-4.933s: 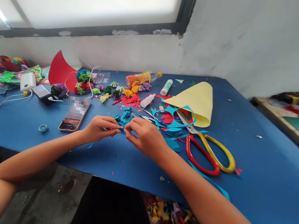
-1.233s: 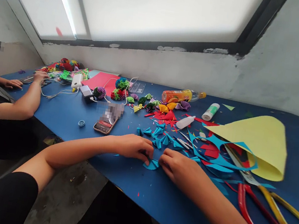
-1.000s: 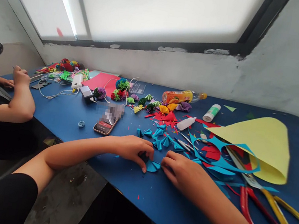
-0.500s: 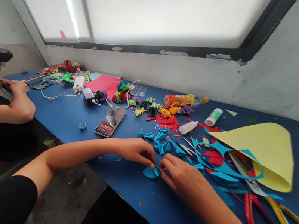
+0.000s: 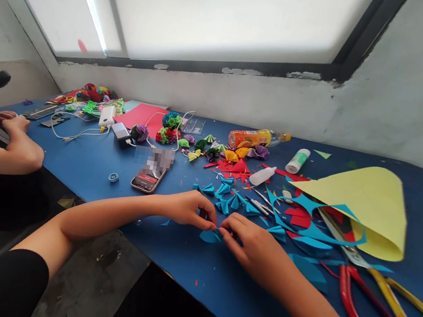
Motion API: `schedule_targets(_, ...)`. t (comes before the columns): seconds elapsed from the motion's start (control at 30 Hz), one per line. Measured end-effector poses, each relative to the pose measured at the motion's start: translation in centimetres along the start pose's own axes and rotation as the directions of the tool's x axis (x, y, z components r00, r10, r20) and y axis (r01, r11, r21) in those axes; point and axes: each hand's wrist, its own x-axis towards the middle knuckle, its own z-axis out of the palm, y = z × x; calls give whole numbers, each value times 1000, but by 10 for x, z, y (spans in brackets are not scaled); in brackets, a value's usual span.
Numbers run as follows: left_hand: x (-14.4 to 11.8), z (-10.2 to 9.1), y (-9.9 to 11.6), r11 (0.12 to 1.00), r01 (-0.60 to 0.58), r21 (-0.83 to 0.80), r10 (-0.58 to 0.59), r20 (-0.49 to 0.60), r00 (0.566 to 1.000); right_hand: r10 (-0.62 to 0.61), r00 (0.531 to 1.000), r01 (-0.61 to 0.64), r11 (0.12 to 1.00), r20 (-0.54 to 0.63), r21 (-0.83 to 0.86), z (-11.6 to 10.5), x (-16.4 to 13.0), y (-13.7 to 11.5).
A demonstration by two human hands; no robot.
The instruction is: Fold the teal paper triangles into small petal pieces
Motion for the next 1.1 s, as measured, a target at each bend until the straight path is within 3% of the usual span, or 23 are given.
schedule_targets(0.33,1,2,-1,999,-45,20,46,-89,995,75,997,-72,986,-19,150,2,2,3)
schedule_targets(0.43,1,3,-3,996,-86,-2,84,-144,986,153,988,-149,966,0,214,-1,3,1)
schedule_targets(0.57,1,2,-4,993,-120,12,119,-254,960,309,950,-299,870,40,393,-6,8,-6)
schedule_targets(0.67,1,1,-4,991,-121,55,132,-290,948,377,926,-329,761,32,560,-9,12,-11)
schedule_targets(0.73,0,1,-5,985,-149,92,169,-281,945,403,915,-332,733,14,593,-10,12,-13)
schedule_targets(0.83,-1,3,-7,961,-200,191,248,-277,928,364,928,-282,823,-76,493,-10,10,-14)
schedule_targets(0.93,-2,3,-7,925,-247,288,324,-263,909,241,951,-166,926,-194,341,-6,7,-12)
schedule_targets(1.1,-1,3,-6,928,-218,303,308,-292,906,135,924,-49,970,-359,237,-1,3,-8)
